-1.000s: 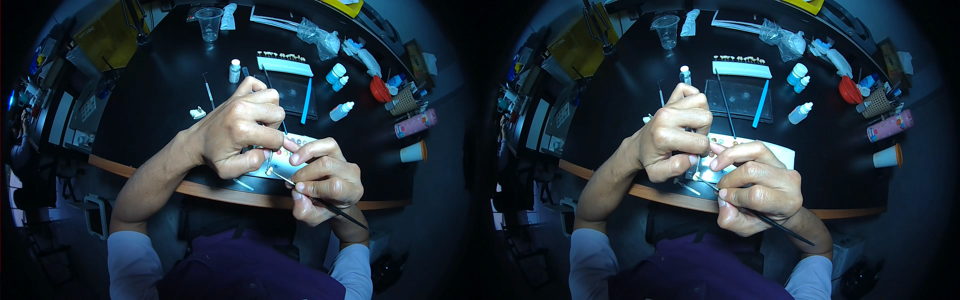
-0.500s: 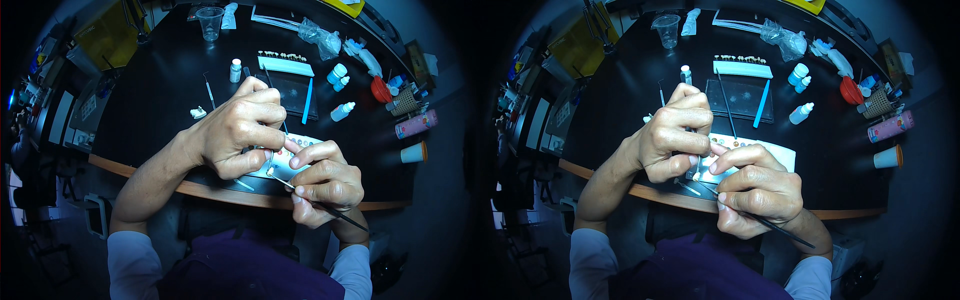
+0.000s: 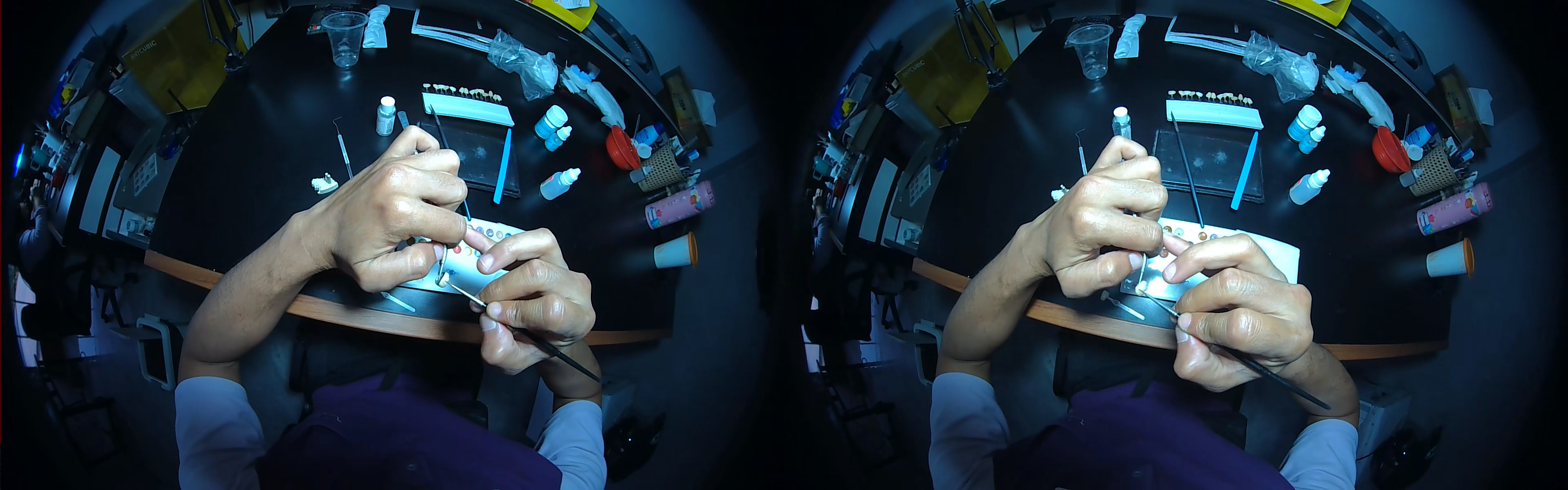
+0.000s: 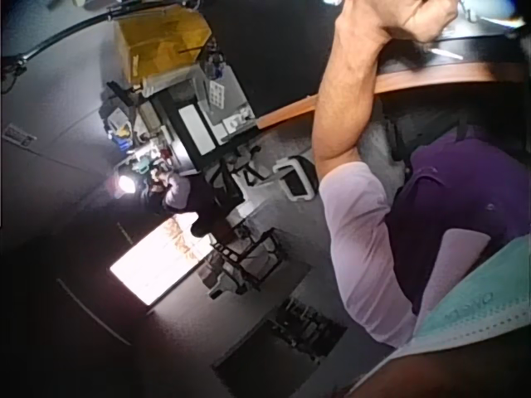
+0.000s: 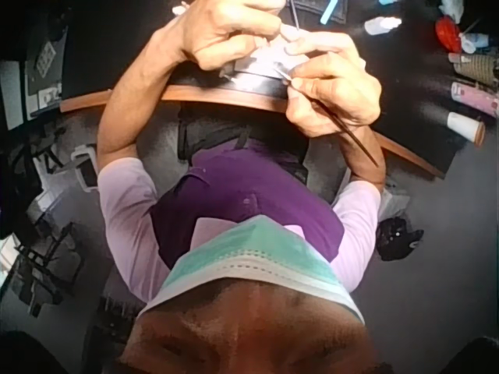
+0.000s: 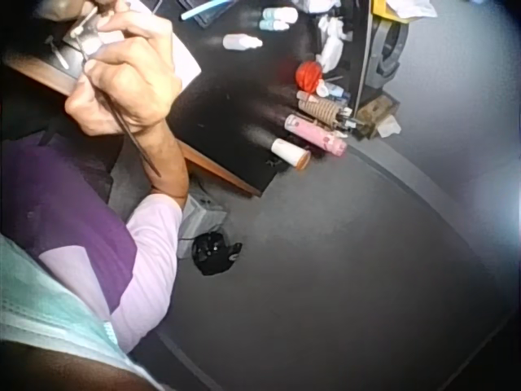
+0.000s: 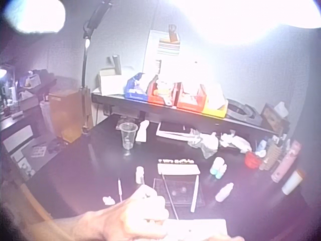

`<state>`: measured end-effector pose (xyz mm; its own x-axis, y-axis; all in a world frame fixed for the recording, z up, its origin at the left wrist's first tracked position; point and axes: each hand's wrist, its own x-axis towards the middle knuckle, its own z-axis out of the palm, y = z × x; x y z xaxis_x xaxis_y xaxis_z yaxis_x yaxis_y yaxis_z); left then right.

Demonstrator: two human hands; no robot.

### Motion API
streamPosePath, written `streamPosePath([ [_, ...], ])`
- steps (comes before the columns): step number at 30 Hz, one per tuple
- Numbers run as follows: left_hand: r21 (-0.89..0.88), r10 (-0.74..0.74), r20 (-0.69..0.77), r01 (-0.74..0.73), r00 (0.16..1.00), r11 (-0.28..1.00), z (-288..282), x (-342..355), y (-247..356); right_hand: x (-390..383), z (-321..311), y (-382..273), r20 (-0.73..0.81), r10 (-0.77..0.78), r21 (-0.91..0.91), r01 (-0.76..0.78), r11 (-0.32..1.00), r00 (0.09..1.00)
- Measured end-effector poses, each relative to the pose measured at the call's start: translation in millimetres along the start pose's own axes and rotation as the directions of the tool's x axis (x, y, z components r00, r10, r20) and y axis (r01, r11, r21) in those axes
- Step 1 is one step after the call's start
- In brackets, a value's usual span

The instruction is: The person applies pigment to a dental prosthetic using a fine brush, selecting colors from a palette and carefully painting details onto the tooth-like surface.

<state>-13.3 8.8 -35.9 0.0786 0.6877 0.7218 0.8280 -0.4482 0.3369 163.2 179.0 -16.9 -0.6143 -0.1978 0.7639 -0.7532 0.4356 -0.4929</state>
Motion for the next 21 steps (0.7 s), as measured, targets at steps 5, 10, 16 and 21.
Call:
streamPosePath([
  [5, -0.019, 0.013, -0.049, -0.014, 0.999, 1.000, 6.5, -0.4, -2.1, -3.0, 0.7, 2.5, -0.021, 0.002, 0.006, -0.002, 1.000, 1.000],
  [10, -0.010, 0.004, -0.037, -0.004, 0.999, 1.000, 5.5, -1.0, -1.3, -2.1, 2.2, 2.7, -0.025, 0.002, 0.019, -0.002, 1.000, 1.000],
  [16, 0.004, 0.014, -0.039, -0.013, 0.999, 1.000, 5.6, -0.9, -2.0, -2.2, 3.1, 2.5, -0.025, -0.002, 0.012, 0.002, 1.000, 1.000],
  [21, 0.013, 0.008, -0.034, -0.008, 0.999, 1.000, 3.6, -0.5, -0.5, -2.7, 3.6, 3.0, -0.028, 0.001, 0.019, 0.000, 1.000, 1.000],
])
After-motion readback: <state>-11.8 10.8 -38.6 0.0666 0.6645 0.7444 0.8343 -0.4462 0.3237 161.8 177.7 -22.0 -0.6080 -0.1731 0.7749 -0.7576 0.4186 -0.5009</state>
